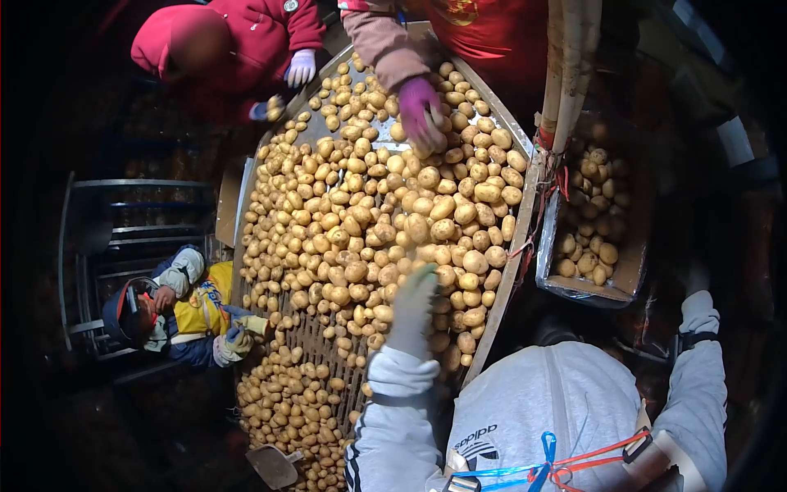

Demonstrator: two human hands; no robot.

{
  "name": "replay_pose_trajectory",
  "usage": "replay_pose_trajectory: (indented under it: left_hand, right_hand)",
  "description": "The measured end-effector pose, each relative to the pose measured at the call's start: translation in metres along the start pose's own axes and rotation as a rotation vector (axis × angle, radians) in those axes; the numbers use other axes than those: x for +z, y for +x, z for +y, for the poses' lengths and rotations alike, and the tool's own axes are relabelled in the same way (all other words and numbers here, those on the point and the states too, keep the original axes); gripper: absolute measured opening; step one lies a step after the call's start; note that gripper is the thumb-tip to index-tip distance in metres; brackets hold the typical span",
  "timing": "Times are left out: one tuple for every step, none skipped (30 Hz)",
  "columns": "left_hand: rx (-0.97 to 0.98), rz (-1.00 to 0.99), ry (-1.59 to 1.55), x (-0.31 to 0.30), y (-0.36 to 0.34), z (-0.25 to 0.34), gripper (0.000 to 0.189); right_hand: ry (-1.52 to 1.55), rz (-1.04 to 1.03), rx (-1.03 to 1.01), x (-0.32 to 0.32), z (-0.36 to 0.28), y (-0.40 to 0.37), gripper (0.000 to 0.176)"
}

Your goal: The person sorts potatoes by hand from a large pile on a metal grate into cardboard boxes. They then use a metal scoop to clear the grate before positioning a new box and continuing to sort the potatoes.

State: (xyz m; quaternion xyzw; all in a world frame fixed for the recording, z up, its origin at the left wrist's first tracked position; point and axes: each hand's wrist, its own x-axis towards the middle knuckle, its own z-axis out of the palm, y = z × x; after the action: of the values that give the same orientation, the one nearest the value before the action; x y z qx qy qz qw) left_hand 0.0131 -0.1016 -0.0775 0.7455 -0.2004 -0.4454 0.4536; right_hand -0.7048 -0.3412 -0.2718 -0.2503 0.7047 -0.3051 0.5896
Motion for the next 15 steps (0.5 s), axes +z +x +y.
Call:
replay_pose_trajectory:
  left_hand:
    - [-0.051,0.075,-0.05,-0.005,-0.002,0.02,0.045]
    - [-0.103,0.147,-0.099,-0.003,-0.003,0.046,0.046]
    - [-0.061,0.161,-0.121,0.0,0.004,0.057,0.046]
    - [0.019,0.158,-0.09,0.003,0.012,0.059,0.047]
    - [0.1,0.158,-0.06,0.006,0.019,0.06,0.048]
    - [0.206,0.162,0.284,0.005,0.038,0.04,0.054]
    - [0.161,0.207,0.352,0.009,0.059,0.007,0.057]
    - [0.186,0.224,0.379,0.018,0.056,-0.001,0.058]
    - [0.211,0.241,0.405,0.027,0.052,-0.009,0.06]
    - [0.398,0.297,0.606,0.029,0.033,-0.008,0.058]
    - [0.387,0.254,0.618,0.024,0.03,-0.016,0.053]
    - [0.376,0.214,0.631,0.018,0.028,-0.024,0.049]
    - [0.308,0.188,0.555,0.013,0.021,-0.029,0.046]
    - [0.245,0.166,0.48,0.007,0.016,-0.033,0.043]
    - [0.185,0.143,0.407,0.001,0.011,-0.037,0.041]
  right_hand:
    - [-0.007,0.037,-0.036,0.005,-0.023,-0.012,0.036]
    - [-0.014,0.076,-0.072,0.012,-0.046,-0.029,0.036]
    - [-0.021,0.115,-0.108,0.028,-0.072,-0.054,0.037]
    - [-0.097,0.019,-0.125,0.09,-0.107,-0.115,0.037]
    - [-0.217,-0.188,-0.176,0.12,-0.114,-0.142,0.038]
    - [-0.275,-0.357,-0.209,0.156,-0.12,-0.176,0.037]
    - [-0.394,-0.476,-0.18,0.202,-0.141,-0.22,0.037]
    - [-0.365,-0.522,-0.053,0.233,-0.142,-0.242,0.037]
    - [-0.352,-0.651,-0.017,0.254,-0.137,-0.25,0.038]
    - [-0.294,-0.717,0.065,0.273,-0.128,-0.255,0.036]
    - [-0.31,-0.743,0.117,0.295,-0.122,-0.259,0.034]
    - [-0.312,-0.779,0.115,0.316,-0.117,-0.265,0.032]
    - [-0.296,-0.845,0.066,0.337,-0.113,-0.272,0.033]
    - [-0.303,-0.859,0.052,0.36,-0.107,-0.276,0.033]
    - [-0.341,-0.877,-0.027,0.384,-0.103,-0.282,0.037]
